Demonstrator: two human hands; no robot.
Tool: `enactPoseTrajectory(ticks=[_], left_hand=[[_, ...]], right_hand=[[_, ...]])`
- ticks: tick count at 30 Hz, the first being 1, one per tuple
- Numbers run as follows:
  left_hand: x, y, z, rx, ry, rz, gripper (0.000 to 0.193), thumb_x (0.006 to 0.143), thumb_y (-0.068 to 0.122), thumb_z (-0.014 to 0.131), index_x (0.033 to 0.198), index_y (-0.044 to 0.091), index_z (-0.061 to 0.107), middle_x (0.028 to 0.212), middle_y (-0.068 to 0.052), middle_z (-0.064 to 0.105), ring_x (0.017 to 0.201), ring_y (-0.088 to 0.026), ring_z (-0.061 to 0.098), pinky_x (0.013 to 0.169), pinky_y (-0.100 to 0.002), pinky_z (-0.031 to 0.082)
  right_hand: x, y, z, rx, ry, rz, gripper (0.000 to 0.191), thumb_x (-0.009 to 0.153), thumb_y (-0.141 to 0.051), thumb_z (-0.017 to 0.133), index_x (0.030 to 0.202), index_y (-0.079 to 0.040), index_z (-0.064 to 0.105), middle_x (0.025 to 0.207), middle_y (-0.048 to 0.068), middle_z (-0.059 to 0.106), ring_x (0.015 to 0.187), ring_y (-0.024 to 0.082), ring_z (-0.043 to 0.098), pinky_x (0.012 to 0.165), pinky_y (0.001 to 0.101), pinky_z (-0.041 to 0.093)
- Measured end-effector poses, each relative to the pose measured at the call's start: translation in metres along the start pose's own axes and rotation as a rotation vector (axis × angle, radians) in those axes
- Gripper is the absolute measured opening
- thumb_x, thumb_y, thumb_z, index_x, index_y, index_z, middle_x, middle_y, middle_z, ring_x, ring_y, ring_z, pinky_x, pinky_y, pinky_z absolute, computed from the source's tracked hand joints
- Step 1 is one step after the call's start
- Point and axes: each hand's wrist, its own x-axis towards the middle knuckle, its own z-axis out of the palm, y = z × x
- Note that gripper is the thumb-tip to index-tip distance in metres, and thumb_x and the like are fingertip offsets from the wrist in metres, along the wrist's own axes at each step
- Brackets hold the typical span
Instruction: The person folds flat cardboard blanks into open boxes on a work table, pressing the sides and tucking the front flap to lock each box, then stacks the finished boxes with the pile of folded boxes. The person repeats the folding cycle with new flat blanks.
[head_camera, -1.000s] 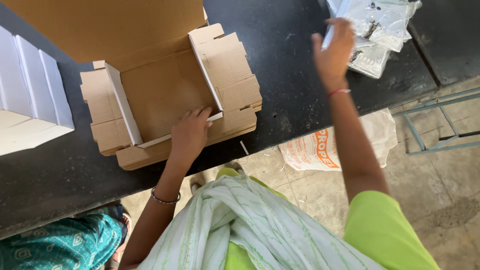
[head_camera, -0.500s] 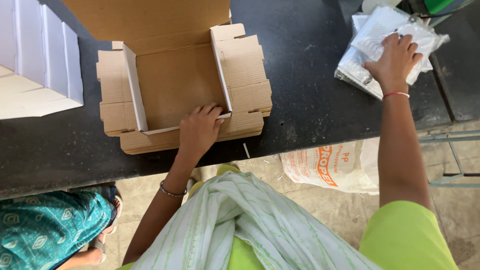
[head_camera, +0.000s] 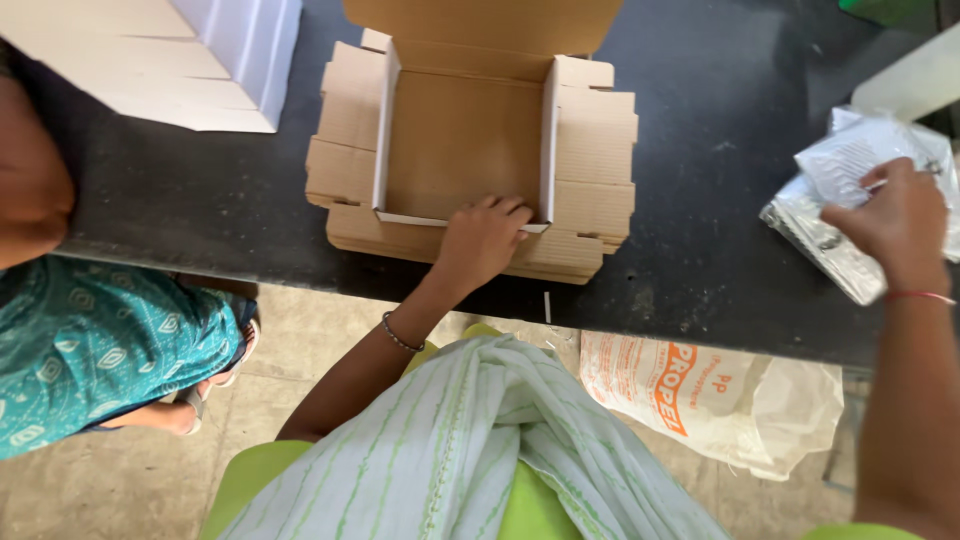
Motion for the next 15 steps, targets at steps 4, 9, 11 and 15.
enactPoseTrajectory(ticks=[4,9,11,15], left_hand=[[0.0,-0.002,0.003,0.008,-0.036,-0.01,0.019,0.086,0.023,0.074,0.101,0.014,0.066,0.111,-0.001,0.068,0.106,-0.025,0.065,0.078,-0.043,0.053],[0.001,-0.005,0.004,-0.002,-0.031,0.003,0.023,0.087,0.024,0.074,0.106,0.013,0.066,0.115,-0.002,0.067,0.109,-0.026,0.064,0.081,-0.044,0.053],[0.002,-0.004,0.001,-0.013,-0.03,0.012,0.03,0.087,0.025,0.074,0.112,0.013,0.065,0.12,-0.004,0.066,0.113,-0.027,0.063,0.088,-0.045,0.051],[-0.006,0.001,-0.021,-0.024,0.145,0.149,0.05,0.082,0.027,0.073,0.128,0.01,0.06,0.135,-0.013,0.061,0.125,-0.033,0.058,0.104,-0.048,0.044]], right_hand=[[0.028,-0.005,-0.023,0.252,-0.131,0.064,0.056,0.075,-0.025,0.094,0.105,0.005,0.057,0.095,0.023,0.069,0.083,0.029,0.069,0.078,0.0407,0.058],[0.035,-0.063,-0.07,0.485,-0.231,-0.043,0.06,0.08,-0.017,0.095,0.113,0.009,0.053,0.094,0.021,0.066,0.084,0.023,0.067,0.082,0.0375,0.057],[0.026,-0.112,-0.101,0.602,-0.3,-0.162,0.06,0.075,-0.016,0.092,0.117,0.007,0.056,0.097,0.017,0.068,0.086,0.019,0.068,0.085,0.0336,0.057],[-0.007,-0.235,-0.14,0.595,-0.283,-0.402,0.057,0.07,-0.015,0.091,0.115,0.0,0.059,0.098,0.011,0.067,0.09,0.016,0.067,0.084,0.0317,0.055]])
